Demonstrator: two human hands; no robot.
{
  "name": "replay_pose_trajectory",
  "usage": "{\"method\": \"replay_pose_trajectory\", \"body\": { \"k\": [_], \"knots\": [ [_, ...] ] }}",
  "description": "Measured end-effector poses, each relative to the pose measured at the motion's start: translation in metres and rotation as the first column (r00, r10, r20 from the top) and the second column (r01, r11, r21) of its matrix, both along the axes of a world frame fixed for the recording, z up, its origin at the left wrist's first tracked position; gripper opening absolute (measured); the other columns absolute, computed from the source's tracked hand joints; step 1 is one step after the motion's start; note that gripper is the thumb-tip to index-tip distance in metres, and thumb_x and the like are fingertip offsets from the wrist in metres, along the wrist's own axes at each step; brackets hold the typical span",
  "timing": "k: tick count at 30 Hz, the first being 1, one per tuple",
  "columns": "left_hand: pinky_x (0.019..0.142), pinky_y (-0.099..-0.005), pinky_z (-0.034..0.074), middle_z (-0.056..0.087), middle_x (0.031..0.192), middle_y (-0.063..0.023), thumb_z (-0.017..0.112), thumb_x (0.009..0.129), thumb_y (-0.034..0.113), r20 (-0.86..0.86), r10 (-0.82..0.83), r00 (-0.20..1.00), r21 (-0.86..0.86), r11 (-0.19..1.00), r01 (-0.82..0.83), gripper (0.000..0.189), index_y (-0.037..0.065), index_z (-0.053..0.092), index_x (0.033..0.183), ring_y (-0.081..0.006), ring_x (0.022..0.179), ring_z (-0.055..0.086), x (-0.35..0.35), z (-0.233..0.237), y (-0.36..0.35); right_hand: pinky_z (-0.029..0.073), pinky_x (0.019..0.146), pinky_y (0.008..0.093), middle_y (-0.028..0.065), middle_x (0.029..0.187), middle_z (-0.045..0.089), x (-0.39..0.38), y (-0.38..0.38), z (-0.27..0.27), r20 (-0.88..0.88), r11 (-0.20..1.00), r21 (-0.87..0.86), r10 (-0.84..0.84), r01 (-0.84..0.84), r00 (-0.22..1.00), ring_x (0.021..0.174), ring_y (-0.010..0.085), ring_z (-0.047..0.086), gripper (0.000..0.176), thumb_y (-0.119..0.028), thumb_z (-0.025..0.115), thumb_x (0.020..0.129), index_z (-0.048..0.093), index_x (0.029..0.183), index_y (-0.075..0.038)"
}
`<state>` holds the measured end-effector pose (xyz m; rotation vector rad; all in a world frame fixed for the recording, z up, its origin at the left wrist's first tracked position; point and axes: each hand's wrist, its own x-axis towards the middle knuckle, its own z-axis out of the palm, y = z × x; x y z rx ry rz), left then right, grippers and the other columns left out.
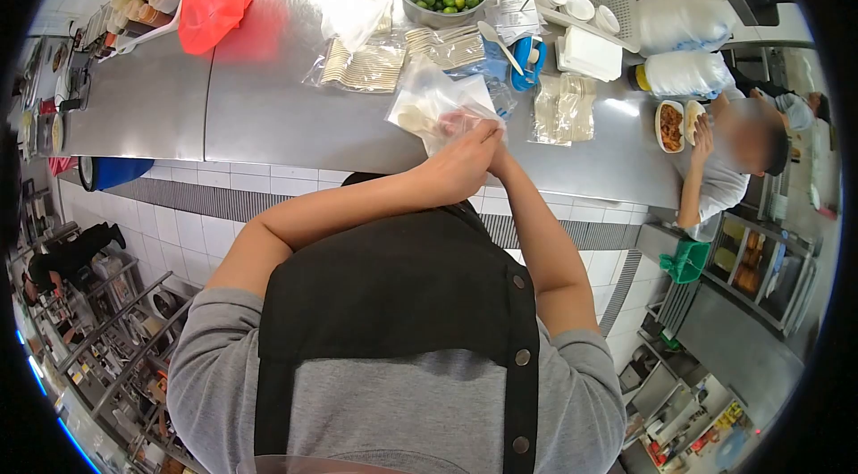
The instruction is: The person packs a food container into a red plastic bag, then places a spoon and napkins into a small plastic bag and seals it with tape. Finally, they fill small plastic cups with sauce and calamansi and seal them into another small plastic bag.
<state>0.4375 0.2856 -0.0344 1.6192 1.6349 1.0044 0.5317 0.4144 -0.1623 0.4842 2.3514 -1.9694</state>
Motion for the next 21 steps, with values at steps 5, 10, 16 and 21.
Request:
{"method": "replay_pose_trajectory", "body": {
  "k": [5, 10, 16, 21],
  "knots": [
    [0.106, -0.0436, 0.043, 0.045, 0.137, -0.0275, 0.057, 0.074, -0.012, -0.018, 0.009, 1.0, 0.038, 0.999, -0.008, 0.062, -0.016, 0.045, 0.135, -0.0427, 0.126, 0.049, 0.002, -0.005, 0.001, 0.051, 0.087, 0.0345, 0.0054, 0.112, 0.063, 0.005, 0.009, -0.024, -0.05, 0.919, 0.393, 0.059, -0.035, 0.997, 0.102, 0.016, 0.06, 0.028, -0.018, 0.062, 0.097, 0.064, 0.122, -0.006],
    [0.098, -0.0462, 0.046, 0.05, 0.125, -0.0302, 0.054, 0.076, -0.011, -0.006, 0.026, 1.0, 0.098, 0.995, -0.025, 0.051, -0.019, 0.048, 0.126, -0.0451, 0.117, 0.054, 0.005, -0.009, 0.002, 0.052, 0.082, 0.033, 0.0074, 0.103, 0.066, 0.006, -0.003, -0.014, -0.026, 0.985, -0.064, -0.16, 0.159, 0.987, 0.094, 0.0154, 0.061, 0.022, -0.016, 0.064, 0.094, 0.067, 0.113, -0.005],
    [0.103, -0.0448, 0.044, 0.049, 0.133, -0.0281, 0.059, 0.072, -0.01, -0.044, -0.01, 0.999, 0.014, 1.0, 0.011, 0.061, -0.016, 0.048, 0.132, -0.0431, 0.122, 0.052, 0.002, -0.007, 0.005, 0.053, 0.082, 0.0332, 0.0089, 0.109, 0.069, 0.013, 0.005, -0.035, -0.118, 0.978, -0.207, -0.05, 0.025, 0.992, 0.094, 0.0158, 0.064, 0.022, -0.013, 0.064, 0.092, 0.066, 0.111, -0.003],
    [0.098, -0.0461, 0.047, 0.049, 0.127, -0.0297, 0.055, 0.073, -0.012, -0.034, 0.037, 0.999, 0.107, 0.994, -0.034, 0.055, -0.018, 0.047, 0.128, -0.0455, 0.115, 0.054, 0.001, -0.007, 0.007, 0.05, 0.093, 0.0359, 0.0117, 0.118, 0.068, 0.005, 0.007, 0.012, 0.051, 0.999, -0.028, 0.029, -0.027, 0.998, 0.107, 0.0207, 0.062, 0.027, -0.009, 0.063, 0.093, 0.065, 0.119, 0.001]
  ]
}}
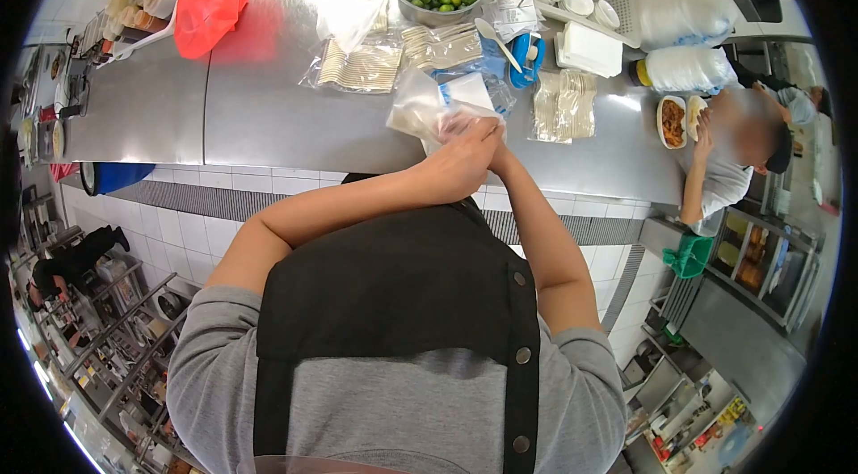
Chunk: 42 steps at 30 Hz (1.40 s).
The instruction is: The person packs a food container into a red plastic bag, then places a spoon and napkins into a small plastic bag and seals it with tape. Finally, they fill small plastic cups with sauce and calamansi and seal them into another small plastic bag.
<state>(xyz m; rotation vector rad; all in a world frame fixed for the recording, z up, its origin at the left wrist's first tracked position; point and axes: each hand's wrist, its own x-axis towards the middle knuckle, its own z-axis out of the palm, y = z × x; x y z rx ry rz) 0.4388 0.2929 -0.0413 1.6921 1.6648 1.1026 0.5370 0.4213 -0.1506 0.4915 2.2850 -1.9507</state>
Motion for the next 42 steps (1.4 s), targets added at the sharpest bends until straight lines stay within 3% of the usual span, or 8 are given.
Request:
{"method": "replay_pose_trajectory", "body": {
  "k": [4, 13, 20, 28, 34, 36, 39, 42],
  "knots": [
    [0.096, -0.0457, 0.05, 0.046, 0.13, -0.0305, 0.053, 0.075, -0.013, 0.015, 0.019, 1.0, 0.012, 1.0, -0.019, 0.056, -0.018, 0.044, 0.13, -0.0468, 0.112, 0.056, -0.006, -0.001, 0.005, 0.051, 0.094, 0.0354, 0.0129, 0.113, 0.072, -0.01, -0.006, 0.015, -0.352, 0.99, 0.132, 0.009, 0.04, 0.936, 0.106, 0.0223, 0.065, 0.031, -0.011, 0.063, 0.093, 0.067, 0.121, 0.002],
    [0.085, -0.0383, 0.059, 0.041, 0.145, -0.0214, 0.068, 0.082, -0.007, 0.347, -0.058, 0.936, -0.149, 0.982, 0.116, 0.06, 0.005, 0.053, 0.139, -0.0327, 0.106, 0.067, -0.048, 0.027, 0.005, 0.055, 0.08, 0.0314, 0.0109, 0.113, 0.071, 0.051, 0.054, 0.115, 0.194, 0.929, 0.012, -0.364, 0.369, 0.911, 0.091, 0.0195, 0.069, 0.03, -0.008, 0.056, 0.096, 0.065, 0.123, 0.002],
    [0.066, -0.0287, 0.059, 0.058, 0.129, -0.0146, 0.074, 0.087, 0.003, 0.122, 0.604, 0.788, -0.255, 0.786, -0.563, 0.041, 0.001, 0.06, 0.126, -0.0169, 0.074, 0.07, -0.131, -0.061, -0.022, 0.052, 0.066, 0.0268, 0.0064, 0.117, 0.065, 0.042, 0.055, 0.107, 0.161, 0.742, 0.133, -0.67, 0.657, 0.725, 0.071, 0.0142, 0.066, 0.047, -0.043, 0.058, 0.1, 0.058, 0.132, -0.009],
    [0.058, -0.0259, 0.057, 0.066, 0.108, -0.0152, 0.074, 0.091, 0.01, 0.536, 0.706, 0.463, -0.597, 0.704, -0.385, 0.041, -0.008, 0.056, 0.122, -0.0186, 0.068, 0.07, -0.158, -0.064, -0.013, 0.051, 0.064, 0.0289, 0.0053, 0.101, 0.068, 0.018, 0.057, 0.041, 0.331, 0.461, 0.011, -0.839, 0.887, 0.432, 0.067, 0.0146, 0.064, 0.061, -0.062, 0.053, 0.097, 0.059, 0.119, -0.005],
    [0.054, -0.0251, 0.056, 0.068, 0.084, -0.01, 0.073, 0.091, 0.007, 0.513, 0.719, 0.468, -0.643, 0.684, -0.344, 0.018, -0.005, 0.062, 0.099, -0.0171, 0.061, 0.069, -0.156, -0.082, 0.001, 0.052, 0.078, 0.0302, 0.0094, 0.105, 0.072, 0.02, -0.03, 0.055, -0.106, 0.844, -0.046, -0.535, 0.534, 0.838, 0.091, 0.0181, 0.068, 0.038, -0.023, 0.08, 0.084, 0.063, 0.112, -0.004],
    [0.053, -0.025, 0.056, 0.067, 0.079, -0.0085, 0.073, 0.091, 0.006, 0.54, 0.711, 0.451, -0.631, 0.696, -0.341, 0.013, -0.004, 0.063, 0.091, -0.0164, 0.058, 0.068, -0.158, -0.089, -0.002, 0.052, 0.078, 0.0302, 0.011, 0.106, 0.072, 0.046, -0.022, 0.054, -0.028, 0.89, 0.352, -0.301, 0.291, 0.953, 0.091, 0.0174, 0.069, 0.039, -0.01, 0.083, 0.076, 0.064, 0.11, -0.003],
    [0.053, -0.0245, 0.055, 0.067, 0.076, -0.0079, 0.072, 0.09, 0.005, 0.574, 0.689, 0.442, -0.606, 0.721, -0.336, 0.012, -0.003, 0.064, 0.087, -0.0156, 0.057, 0.068, -0.16, -0.092, -0.003, 0.052, 0.077, 0.031, 0.0123, 0.104, 0.072, 0.089, 0.026, 0.049, 0.423, 0.997, -0.018, -0.063, 0.077, 0.904, 0.089, 0.0181, 0.069, 0.039, -0.012, 0.084, 0.074, 0.066, 0.107, -0.003],
    [0.053, -0.0237, 0.055, 0.069, 0.079, -0.0092, 0.073, 0.09, 0.005, 0.577, 0.673, 0.463, -0.589, 0.735, -0.336, 0.011, -0.003, 0.065, 0.091, -0.015, 0.058, 0.068, -0.162, -0.092, -0.006, 0.052, 0.078, 0.0334, 0.0138, 0.102, 0.071, 0.093, 0.054, 0.085, 0.567, 0.974, 0.224, -0.101, -0.035, 0.817, 0.091, 0.0206, 0.069, 0.038, -0.019, 0.085, 0.074, 0.068, 0.103, -0.002]
  ]
}}
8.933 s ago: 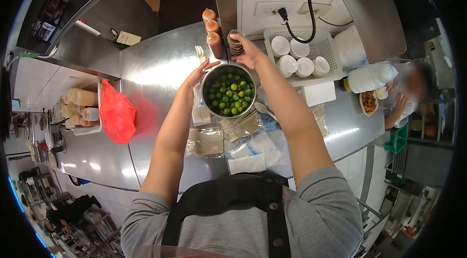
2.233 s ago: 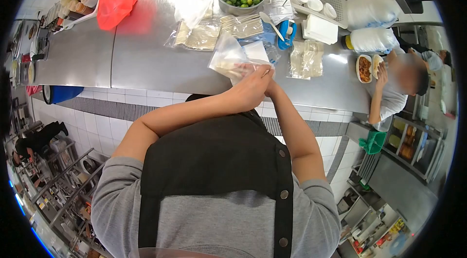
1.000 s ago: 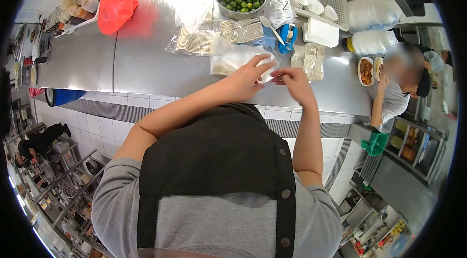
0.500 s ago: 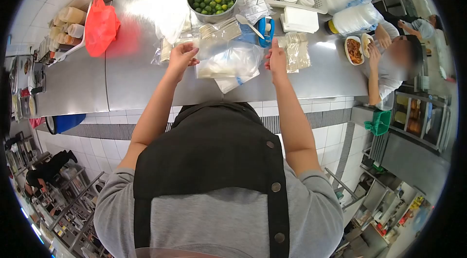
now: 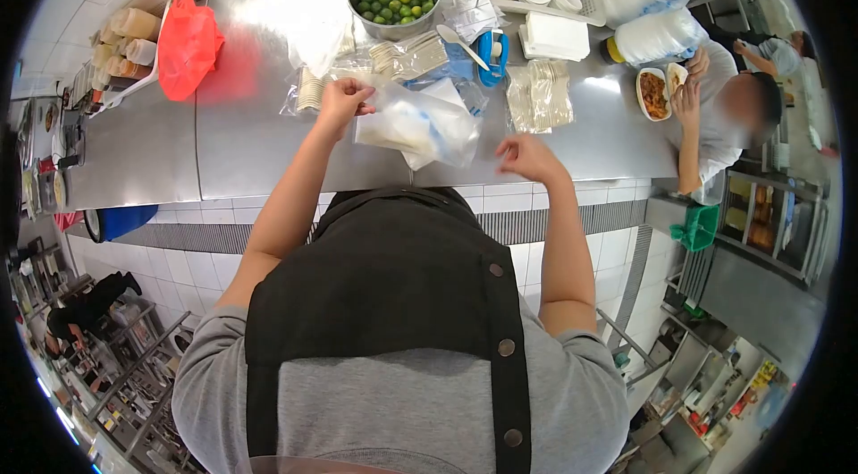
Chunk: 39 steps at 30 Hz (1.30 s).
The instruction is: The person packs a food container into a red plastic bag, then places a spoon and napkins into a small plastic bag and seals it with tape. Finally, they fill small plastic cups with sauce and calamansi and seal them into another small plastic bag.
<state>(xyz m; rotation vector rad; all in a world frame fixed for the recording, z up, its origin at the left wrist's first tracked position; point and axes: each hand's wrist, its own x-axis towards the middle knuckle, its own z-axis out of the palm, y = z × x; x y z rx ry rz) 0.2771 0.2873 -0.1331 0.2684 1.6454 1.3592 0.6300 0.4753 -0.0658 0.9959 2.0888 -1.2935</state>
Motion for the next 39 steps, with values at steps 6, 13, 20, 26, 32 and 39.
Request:
{"method": "replay_pose_trajectory", "body": {
  "k": [6, 13, 20, 26, 32, 39],
  "knots": [
    [0.054, -0.0206, 0.052, 0.072, 0.087, -0.0095, 0.072, 0.093, 0.009, -0.018, 0.025, 1.0, 0.019, 1.0, -0.024, 0.013, -0.002, 0.066, 0.096, -0.0125, 0.06, 0.067, -0.001, 0.026, 0.001, 0.052, 0.08, 0.0349, 0.0125, 0.098, 0.071, -0.088, -0.03, 0.014, -0.659, 0.774, 0.453, -0.043, 0.443, 0.751, 0.093, 0.023, 0.067, 0.042, -0.028, 0.086, 0.074, 0.068, 0.102, -0.002],
    [0.057, -0.0211, 0.051, 0.072, 0.098, -0.0096, 0.064, 0.099, 0.012, 0.245, -0.102, 0.964, 0.261, 0.965, 0.035, 0.011, 0.002, 0.06, 0.102, -0.011, 0.069, 0.068, -0.021, 0.028, -0.013, 0.049, 0.093, 0.0351, 0.0077, 0.096, 0.072, -0.096, 0.01, 0.039, -0.518, 0.965, 0.15, -0.108, 0.215, 0.849, 0.097, 0.0219, 0.067, 0.021, -0.017, 0.082, 0.078, 0.067, 0.084, -0.003],
    [0.08, -0.0271, 0.059, 0.071, 0.112, -0.0128, 0.059, 0.102, 0.013, 0.248, -0.38, 0.891, 0.443, 0.863, 0.245, 0.008, 0.007, 0.057, 0.098, -0.0183, 0.093, 0.072, -0.007, 0.073, -0.047, 0.043, 0.097, 0.0412, 0.005, 0.09, 0.069, -0.037, -0.016, 0.087, -0.585, 0.918, 0.361, 0.087, 0.162, 0.807, 0.094, 0.025, 0.063, 0.016, -0.008, 0.08, 0.073, 0.065, 0.077, -0.007],
    [0.101, -0.0339, 0.051, 0.067, 0.128, -0.0147, 0.058, 0.103, 0.014, 0.19, -0.497, 0.847, 0.268, 0.856, 0.443, 0.008, 0.006, 0.058, 0.1, -0.0177, 0.114, 0.064, 0.027, 0.002, -0.081, 0.041, 0.098, 0.0416, 0.0045, 0.098, 0.066, 0.005, -0.048, 0.014, -0.482, 0.852, 0.523, 0.26, 0.037, 0.837, 0.101, 0.03, 0.059, 0.021, -0.005, 0.081, 0.07, 0.062, 0.079, -0.008],
    [0.087, -0.0293, 0.055, 0.071, 0.112, -0.0108, 0.056, 0.103, 0.011, 0.019, -0.429, 0.903, 0.197, 0.887, 0.418, 0.008, 0.003, 0.057, 0.103, -0.0152, 0.098, 0.068, 0.04, -0.013, -0.082, 0.05, 0.085, 0.0407, 0.0106, 0.086, 0.066, 0.011, -0.066, -0.007, -0.62, 0.933, 0.309, 0.051, 0.184, 0.783, 0.092, 0.0314, 0.064, 0.015, -0.002, 0.07, 0.078, 0.057, 0.085, -0.004],
    [0.053, -0.0256, 0.051, 0.071, 0.081, -0.0082, 0.052, 0.105, 0.01, -0.392, -0.409, 0.824, 0.007, 0.894, 0.448, 0.006, 0.005, 0.055, 0.107, -0.0118, 0.064, 0.068, 0.047, 0.001, -0.06, 0.051, 0.074, 0.0383, 0.016, 0.082, 0.066, 0.017, -0.05, -0.031, -0.31, 0.945, -0.01, -0.314, 0.327, 0.897, 0.079, 0.0303, 0.068, 0.014, -0.009, 0.06, 0.089, 0.052, 0.099, -0.003]
  ]
}}
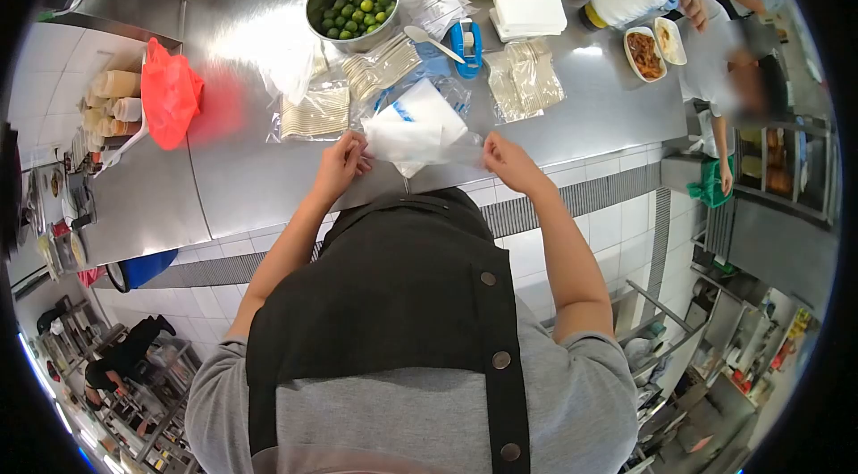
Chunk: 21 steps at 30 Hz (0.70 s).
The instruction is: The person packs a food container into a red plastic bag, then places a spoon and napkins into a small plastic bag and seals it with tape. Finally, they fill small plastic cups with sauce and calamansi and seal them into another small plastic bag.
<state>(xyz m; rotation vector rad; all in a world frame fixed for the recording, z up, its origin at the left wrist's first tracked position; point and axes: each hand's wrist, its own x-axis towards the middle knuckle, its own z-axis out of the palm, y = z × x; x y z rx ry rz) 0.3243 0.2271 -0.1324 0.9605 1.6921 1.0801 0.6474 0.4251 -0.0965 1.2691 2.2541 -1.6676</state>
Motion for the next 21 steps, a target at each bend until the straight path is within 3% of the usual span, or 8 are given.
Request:
{"method": "replay_pose_trajectory", "body": {
  "k": [2, 5, 8, 10, 12, 15, 18, 21],
  "knots": [
    [0.053, -0.0254, 0.051, 0.071, 0.08, -0.0079, 0.053, 0.105, 0.01, -0.015, 0.004, 1.0, 0.0, 1.0, -0.004, 0.005, 0.006, 0.055, 0.107, -0.0119, 0.062, 0.068, -0.001, -0.007, 0.003, 0.051, 0.074, 0.0412, 0.0161, 0.084, 0.067, 0.001, 0.01, 0.005, 0.047, 0.997, 0.081, -0.014, 0.01, 0.999, 0.081, 0.0325, 0.068, 0.016, -0.008, 0.06, 0.089, 0.052, 0.102, -0.002],
    [0.051, -0.0251, 0.05, 0.071, 0.079, -0.0078, 0.053, 0.105, 0.011, -0.028, 0.008, 1.0, -0.012, 1.0, -0.009, 0.005, 0.006, 0.055, 0.107, -0.0117, 0.06, 0.067, -0.003, -0.006, 0.006, 0.051, 0.083, 0.0434, 0.0171, 0.097, 0.068, -0.005, 0.017, 0.012, 0.043, 0.934, 0.356, -0.028, 0.011, 0.999, 0.092, 0.0353, 0.066, 0.018, -0.008, 0.06, 0.09, 0.057, 0.106, -0.003],
    [0.05, -0.0247, 0.048, 0.071, 0.079, -0.0079, 0.053, 0.105, 0.011, -0.006, 0.02, 1.0, -0.025, 0.999, -0.02, 0.005, 0.007, 0.055, 0.106, -0.0112, 0.059, 0.067, -0.002, -0.005, 0.008, 0.047, 0.095, 0.0449, 0.0169, 0.111, 0.066, -0.038, 0.004, 0.034, -0.146, 0.813, 0.583, 0.12, -0.013, 0.982, 0.106, 0.0372, 0.061, 0.023, -0.012, 0.065, 0.089, 0.06, 0.11, -0.003],
    [0.05, -0.0242, 0.048, 0.07, 0.078, -0.0079, 0.053, 0.105, 0.011, 0.009, 0.026, 1.0, -0.028, 0.999, -0.025, 0.005, 0.007, 0.055, 0.106, -0.011, 0.059, 0.066, -0.001, -0.005, 0.009, 0.044, 0.101, 0.0434, 0.0177, 0.118, 0.064, -0.062, -0.01, 0.04, -0.209, 0.871, 0.49, 0.167, -0.045, 0.964, 0.115, 0.0368, 0.057, 0.028, -0.018, 0.071, 0.088, 0.062, 0.11, -0.003],
    [0.049, -0.0237, 0.047, 0.07, 0.078, -0.0077, 0.054, 0.105, 0.012, 0.013, 0.031, 0.999, -0.032, 0.999, -0.031, 0.005, 0.007, 0.055, 0.106, -0.0108, 0.059, 0.066, -0.001, -0.006, 0.01, 0.047, 0.096, 0.0422, 0.0155, 0.111, 0.066, -0.085, -0.022, 0.032, -0.171, 0.876, 0.452, 0.27, -0.168, 0.948, 0.107, 0.036, 0.061, 0.035, -0.023, 0.074, 0.086, 0.061, 0.112, -0.004],
    [0.05, -0.0247, 0.05, 0.069, 0.076, -0.0079, 0.053, 0.104, 0.009, 0.002, 0.035, 0.999, -0.042, 0.999, -0.034, 0.004, 0.006, 0.055, 0.106, -0.0118, 0.06, 0.067, -0.001, -0.003, 0.011, 0.052, 0.088, 0.0401, 0.0144, 0.098, 0.069, -0.102, -0.026, 0.021, -0.132, 0.953, 0.143, 0.287, -0.269, 0.949, 0.096, 0.0327, 0.067, 0.034, -0.019, 0.077, 0.083, 0.063, 0.108, -0.001],
    [0.052, -0.0268, 0.054, 0.068, 0.074, -0.0081, 0.053, 0.104, 0.006, 0.001, 0.08, 0.997, 0.056, 0.995, -0.08, 0.004, 0.004, 0.056, 0.106, -0.0131, 0.061, 0.069, -0.004, -0.013, 0.009, 0.055, 0.077, 0.0394, 0.0142, 0.081, 0.071, -0.087, -0.007, -0.015, 0.033, 0.828, 0.082, 0.554, -0.555, 0.832, 0.083, 0.0292, 0.07, 0.025, -0.011, 0.079, 0.077, 0.069, 0.097, 0.0],
    [0.055, -0.0282, 0.056, 0.067, 0.072, -0.0088, 0.052, 0.103, 0.003, 0.01, 0.103, 0.995, 0.093, 0.99, -0.103, 0.005, 0.002, 0.056, 0.105, -0.0146, 0.063, 0.07, -0.005, -0.019, 0.005, 0.056, 0.072, 0.0398, 0.0147, 0.074, 0.071, -0.048, 0.025, -0.04, 0.199, 0.844, -0.383, 0.472, -0.375, 0.859, 0.078, 0.0273, 0.072, 0.015, -0.006, 0.079, 0.07, 0.072, 0.082, 0.0]
  ]
}}
